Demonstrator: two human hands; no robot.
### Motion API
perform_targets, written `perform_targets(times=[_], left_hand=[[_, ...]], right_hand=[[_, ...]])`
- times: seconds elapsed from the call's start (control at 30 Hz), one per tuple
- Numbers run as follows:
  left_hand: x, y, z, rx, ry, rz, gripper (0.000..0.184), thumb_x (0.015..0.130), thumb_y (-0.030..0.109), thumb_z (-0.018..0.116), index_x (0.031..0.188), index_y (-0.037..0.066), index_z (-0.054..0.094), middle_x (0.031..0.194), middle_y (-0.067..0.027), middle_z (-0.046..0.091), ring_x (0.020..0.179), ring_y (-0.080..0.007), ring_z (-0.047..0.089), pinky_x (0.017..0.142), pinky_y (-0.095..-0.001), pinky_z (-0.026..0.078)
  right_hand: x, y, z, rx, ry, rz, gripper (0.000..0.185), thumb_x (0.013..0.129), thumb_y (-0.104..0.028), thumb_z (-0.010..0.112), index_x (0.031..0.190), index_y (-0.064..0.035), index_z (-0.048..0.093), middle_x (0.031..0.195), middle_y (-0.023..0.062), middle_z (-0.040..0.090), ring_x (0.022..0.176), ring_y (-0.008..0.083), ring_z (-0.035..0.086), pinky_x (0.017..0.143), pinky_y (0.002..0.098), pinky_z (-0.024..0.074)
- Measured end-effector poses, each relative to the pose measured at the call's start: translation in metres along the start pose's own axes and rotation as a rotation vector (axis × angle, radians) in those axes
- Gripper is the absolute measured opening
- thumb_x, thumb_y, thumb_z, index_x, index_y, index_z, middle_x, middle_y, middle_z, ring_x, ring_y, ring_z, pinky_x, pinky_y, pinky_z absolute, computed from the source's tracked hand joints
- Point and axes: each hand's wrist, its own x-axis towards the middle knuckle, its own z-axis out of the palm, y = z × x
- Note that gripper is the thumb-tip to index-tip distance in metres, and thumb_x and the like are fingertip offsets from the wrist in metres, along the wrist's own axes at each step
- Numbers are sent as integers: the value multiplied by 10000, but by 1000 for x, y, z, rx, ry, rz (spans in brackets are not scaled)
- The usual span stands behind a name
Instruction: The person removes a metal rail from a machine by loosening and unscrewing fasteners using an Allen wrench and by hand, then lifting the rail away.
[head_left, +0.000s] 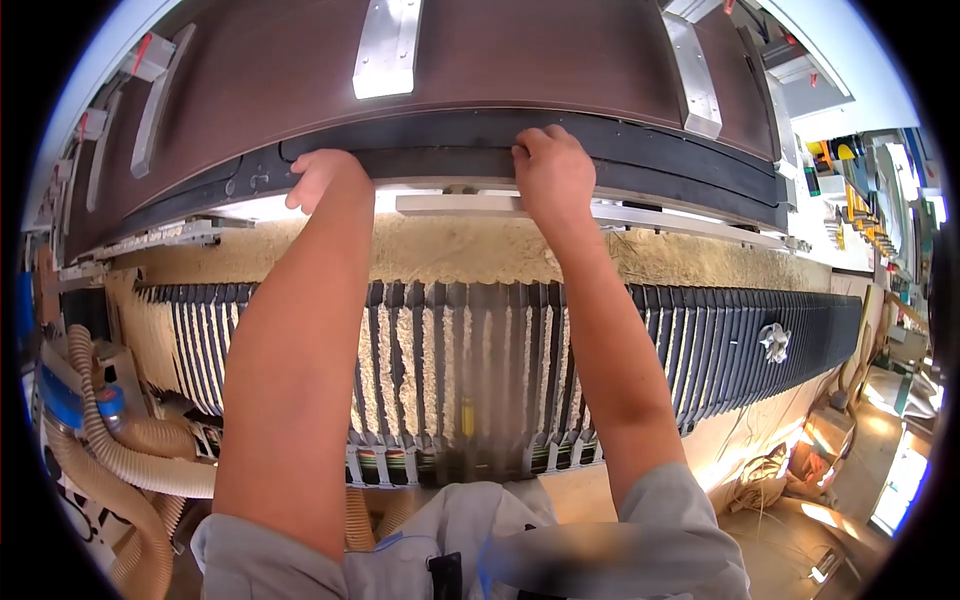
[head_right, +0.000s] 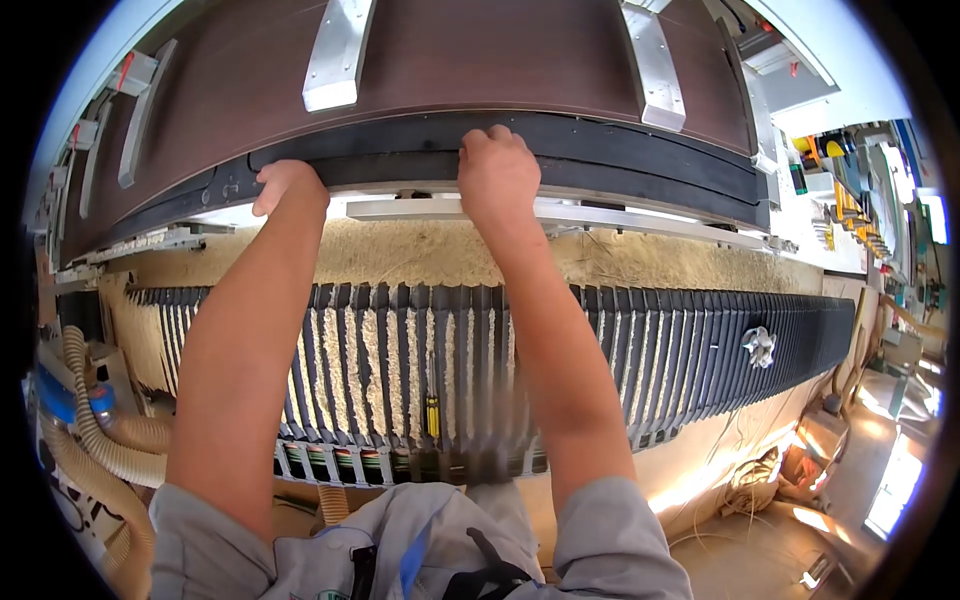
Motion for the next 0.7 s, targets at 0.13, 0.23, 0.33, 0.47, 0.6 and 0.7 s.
perform_targets(times=[0.13,0.23,0.33,0.47,0.6,0.7], left_hand=[[6,1,5,-33,16,-17,401,976,361,560,1236,71,653,1248,-137,670,1117,-332,667,937,-456,523],[10,0,11,-42,31,-6,401,978,359,559,1240,70,655,1251,-138,671,1117,-332,669,935,-453,526],[5,-1,7,-48,52,35,402,981,356,558,1244,69,656,1254,-140,672,1116,-331,671,933,-450,530],[4,-4,8,-62,113,122,403,984,353,557,1249,67,658,1258,-141,673,1116,-330,674,931,-446,535],[10,5,11,-80,240,315,404,987,350,556,1254,65,659,1262,-143,674,1115,-330,677,929,-442,540],[6,-33,1,-71,339,496,405,990,348,555,1258,63,661,1265,-144,675,1115,-329,679,928,-439,544]], right_hand=[[-11,-7,-26,461,187,117,114,935,-124,697,1024,-56,720,931,113,708,824,275,689,727,360,541],[-58,-34,-35,967,109,526,187,979,-133,701,1103,7,700,962,54,714,843,104,642,751,252,523],[-116,-52,2,1230,125,679,202,963,-53,701,1144,36,698,972,34,701,877,83,624,799,227,514],[-155,-64,43,1370,200,836,190,967,-16,671,1145,42,702,964,70,725,836,135,680,776,278,559],[-169,-78,34,1481,392,907,218,959,-23,684,1164,53,692,957,87,726,824,135,687,772,283,563],[-209,-113,6,1501,553,1000,220,952,-10,684,1160,61,673,952,93,717,817,148,676,772,286,555]])
